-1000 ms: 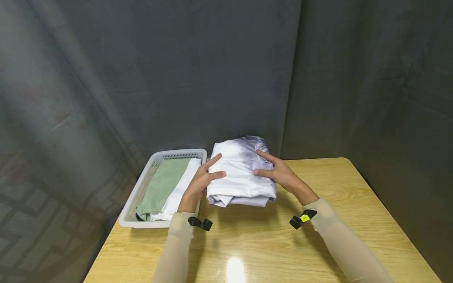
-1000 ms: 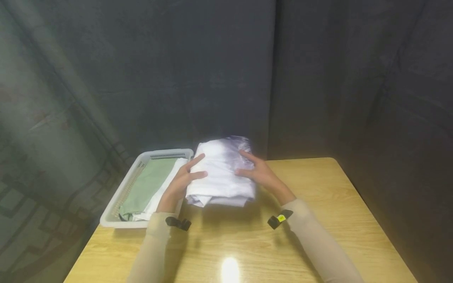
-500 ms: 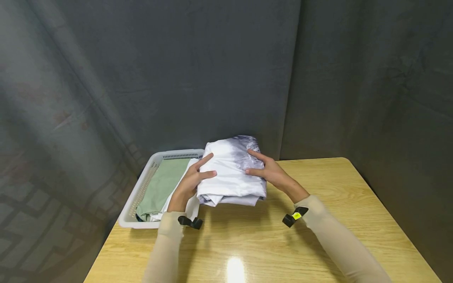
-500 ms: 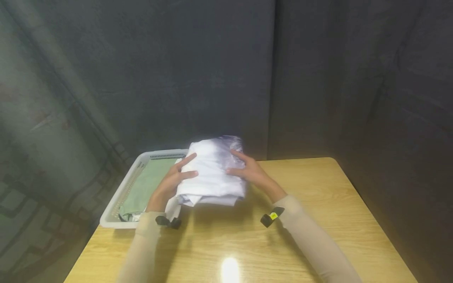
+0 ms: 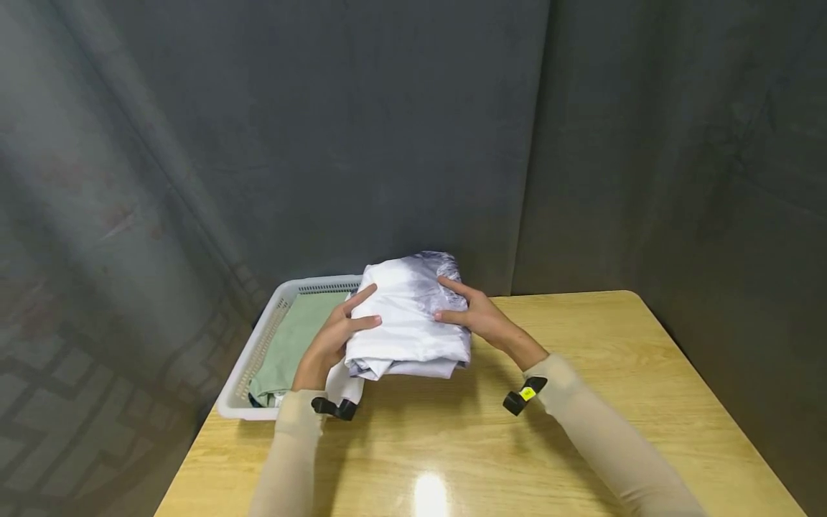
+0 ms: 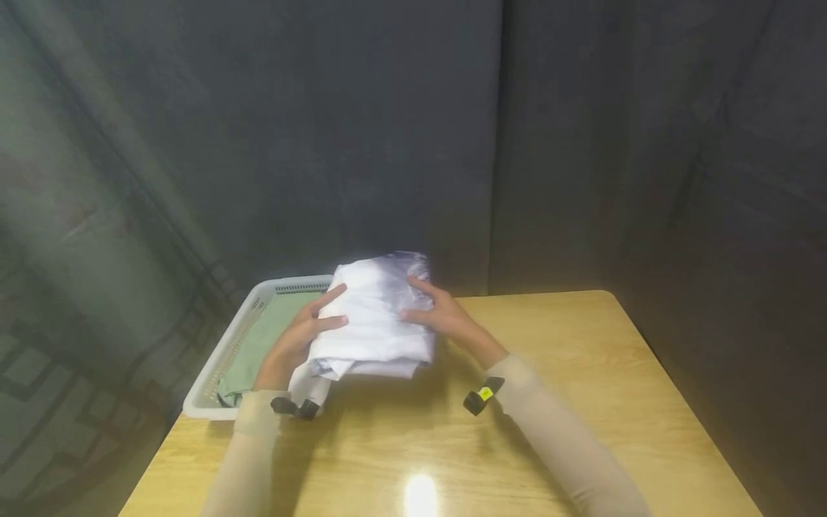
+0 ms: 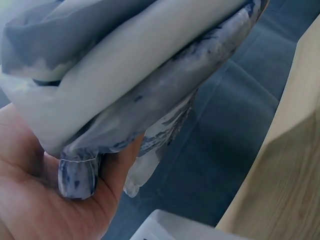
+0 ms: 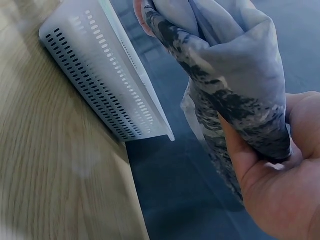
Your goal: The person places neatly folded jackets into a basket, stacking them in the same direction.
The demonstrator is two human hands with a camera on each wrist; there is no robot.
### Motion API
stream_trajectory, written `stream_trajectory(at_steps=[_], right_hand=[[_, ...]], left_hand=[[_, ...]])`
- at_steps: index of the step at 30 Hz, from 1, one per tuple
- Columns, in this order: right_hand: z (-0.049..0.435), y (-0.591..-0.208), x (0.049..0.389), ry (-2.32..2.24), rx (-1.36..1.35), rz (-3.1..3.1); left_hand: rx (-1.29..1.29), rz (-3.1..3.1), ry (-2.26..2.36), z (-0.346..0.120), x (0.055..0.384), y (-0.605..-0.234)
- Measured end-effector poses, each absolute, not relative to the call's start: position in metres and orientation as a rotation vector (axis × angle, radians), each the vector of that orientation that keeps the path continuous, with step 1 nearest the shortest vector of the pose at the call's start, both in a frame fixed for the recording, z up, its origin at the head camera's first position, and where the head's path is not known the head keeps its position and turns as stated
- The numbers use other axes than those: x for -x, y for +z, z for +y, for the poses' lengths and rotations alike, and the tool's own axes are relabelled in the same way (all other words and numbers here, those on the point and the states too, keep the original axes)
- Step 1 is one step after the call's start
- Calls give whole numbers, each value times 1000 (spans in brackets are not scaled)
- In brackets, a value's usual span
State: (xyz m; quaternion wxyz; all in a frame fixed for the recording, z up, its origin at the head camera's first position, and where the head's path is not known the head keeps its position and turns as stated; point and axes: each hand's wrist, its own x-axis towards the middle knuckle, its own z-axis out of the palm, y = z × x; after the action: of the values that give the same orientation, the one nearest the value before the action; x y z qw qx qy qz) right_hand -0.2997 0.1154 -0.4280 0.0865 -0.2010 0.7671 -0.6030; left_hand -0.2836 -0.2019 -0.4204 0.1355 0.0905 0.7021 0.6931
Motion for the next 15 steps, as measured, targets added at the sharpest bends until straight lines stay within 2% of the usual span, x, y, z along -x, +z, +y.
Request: stream_trajectory(at_steps=[15], right_hand=[[83, -427, 310, -1805, 649, 2239]], left_hand=[[-251, 2029, 2053, -235, 288, -422]])
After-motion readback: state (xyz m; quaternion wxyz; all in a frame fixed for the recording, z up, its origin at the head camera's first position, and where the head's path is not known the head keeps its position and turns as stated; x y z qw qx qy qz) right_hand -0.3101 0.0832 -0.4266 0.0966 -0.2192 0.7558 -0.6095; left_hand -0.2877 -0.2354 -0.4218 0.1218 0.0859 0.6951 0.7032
